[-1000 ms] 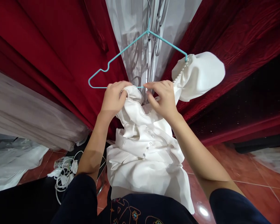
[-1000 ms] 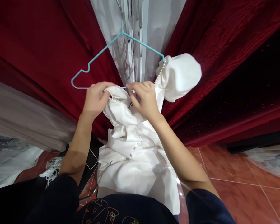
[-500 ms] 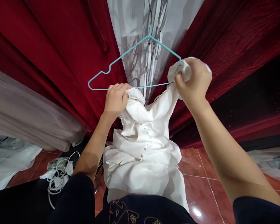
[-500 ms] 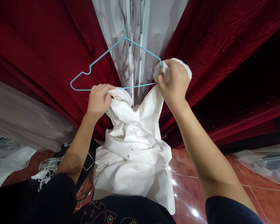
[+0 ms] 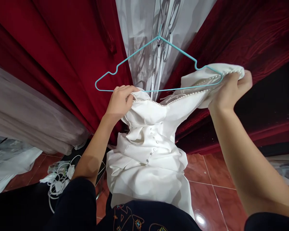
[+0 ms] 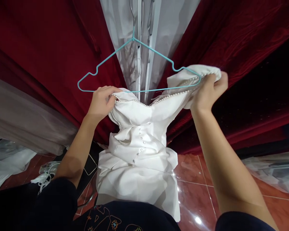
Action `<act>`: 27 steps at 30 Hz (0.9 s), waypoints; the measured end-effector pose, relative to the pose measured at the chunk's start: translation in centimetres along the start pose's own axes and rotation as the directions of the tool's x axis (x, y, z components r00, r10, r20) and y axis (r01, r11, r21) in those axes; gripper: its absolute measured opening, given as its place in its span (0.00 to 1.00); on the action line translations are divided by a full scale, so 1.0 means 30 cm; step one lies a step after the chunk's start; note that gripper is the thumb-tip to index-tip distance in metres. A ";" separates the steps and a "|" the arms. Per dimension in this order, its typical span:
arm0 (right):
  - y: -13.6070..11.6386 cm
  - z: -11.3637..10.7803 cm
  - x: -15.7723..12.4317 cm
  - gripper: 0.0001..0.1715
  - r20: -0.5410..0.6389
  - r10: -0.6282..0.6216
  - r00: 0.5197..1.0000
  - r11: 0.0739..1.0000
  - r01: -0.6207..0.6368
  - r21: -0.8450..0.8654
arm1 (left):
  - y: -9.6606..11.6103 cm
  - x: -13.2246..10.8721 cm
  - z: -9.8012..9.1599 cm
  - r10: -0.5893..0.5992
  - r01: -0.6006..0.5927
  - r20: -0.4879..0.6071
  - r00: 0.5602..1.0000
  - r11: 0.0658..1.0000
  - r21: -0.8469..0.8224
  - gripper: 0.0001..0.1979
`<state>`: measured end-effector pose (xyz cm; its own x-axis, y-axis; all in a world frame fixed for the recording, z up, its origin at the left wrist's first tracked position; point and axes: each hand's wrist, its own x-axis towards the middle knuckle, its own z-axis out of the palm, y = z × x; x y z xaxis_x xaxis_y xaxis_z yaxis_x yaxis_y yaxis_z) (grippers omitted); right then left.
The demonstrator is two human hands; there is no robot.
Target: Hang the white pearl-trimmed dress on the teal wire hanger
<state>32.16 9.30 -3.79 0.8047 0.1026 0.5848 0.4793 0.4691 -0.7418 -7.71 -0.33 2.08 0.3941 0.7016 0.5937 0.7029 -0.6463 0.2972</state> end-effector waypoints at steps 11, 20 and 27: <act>-0.355 -0.222 -0.258 0.22 0.586 -0.633 0.506 0.748 0.594 0.296 | 0.010 -0.002 0.073 0.035 -0.042 -0.086 0.996 0.995 -0.087 0.21; -0.354 -0.142 -0.400 0.14 0.725 -0.456 0.516 0.890 0.288 0.355 | -0.029 -0.045 0.107 0.237 -0.262 -0.219 0.946 0.961 -0.089 0.22; -0.331 -0.110 -0.421 0.12 0.687 -0.436 0.581 0.899 0.242 0.366 | -0.049 -0.200 0.125 0.025 -0.127 -0.309 0.951 0.941 -0.314 0.15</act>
<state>18.40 0.47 -4.89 0.0179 0.4579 0.8888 0.4971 0.7672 -0.4053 -8.87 -2.46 -4.72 0.2093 0.5581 0.8030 0.4252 -0.7914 0.4392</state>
